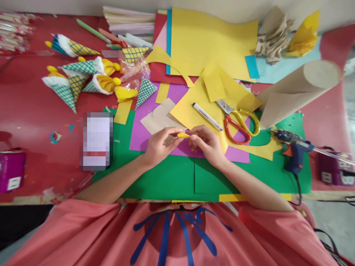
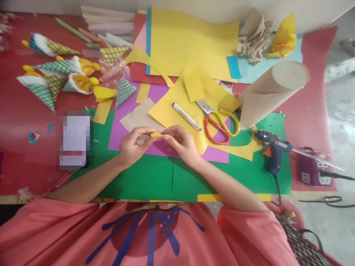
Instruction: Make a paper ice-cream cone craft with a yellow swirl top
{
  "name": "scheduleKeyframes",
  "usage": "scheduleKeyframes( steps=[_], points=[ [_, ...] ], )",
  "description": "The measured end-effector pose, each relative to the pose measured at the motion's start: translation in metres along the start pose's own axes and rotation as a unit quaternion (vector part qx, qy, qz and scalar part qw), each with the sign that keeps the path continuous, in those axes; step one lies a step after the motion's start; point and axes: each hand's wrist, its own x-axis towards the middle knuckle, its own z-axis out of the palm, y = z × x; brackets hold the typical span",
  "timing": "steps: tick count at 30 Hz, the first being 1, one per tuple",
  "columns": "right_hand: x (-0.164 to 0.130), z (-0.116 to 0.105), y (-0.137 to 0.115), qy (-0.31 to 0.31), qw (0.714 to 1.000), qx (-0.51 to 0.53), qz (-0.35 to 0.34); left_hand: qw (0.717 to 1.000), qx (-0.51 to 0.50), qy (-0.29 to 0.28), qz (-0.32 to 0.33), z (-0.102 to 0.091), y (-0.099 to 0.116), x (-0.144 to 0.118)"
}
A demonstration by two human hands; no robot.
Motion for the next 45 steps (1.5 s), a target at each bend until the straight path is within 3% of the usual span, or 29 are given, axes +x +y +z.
scheduleKeyframes(
  steps=[3,7,13,18,20,37,45],
  points=[
    [0.003,0.001,-0.002,-0.022,0.998,0.059,0.027,0.996,0.046,0.024,0.079,0.000,0.001,0.001],
    [0.004,0.001,0.000,-0.017,0.995,0.095,0.028,0.994,0.040,0.009,0.104,-0.001,0.001,0.003],
    [0.005,-0.001,0.003,-0.012,0.994,0.104,0.031,0.996,-0.045,-0.013,0.076,-0.002,0.003,0.006],
    [0.004,0.000,0.001,-0.016,0.994,0.106,0.018,0.989,-0.146,-0.034,-0.013,0.000,0.003,0.002],
    [0.003,0.000,0.001,-0.014,0.995,0.103,0.015,0.987,-0.156,-0.034,-0.020,0.001,0.003,0.002],
    [0.000,-0.001,0.004,0.025,0.999,0.031,-0.002,0.990,0.064,0.007,0.126,-0.008,0.000,0.012],
    [-0.002,0.000,0.004,0.052,0.997,-0.018,-0.055,0.992,0.021,0.003,0.128,-0.009,0.001,0.014]
  ],
)
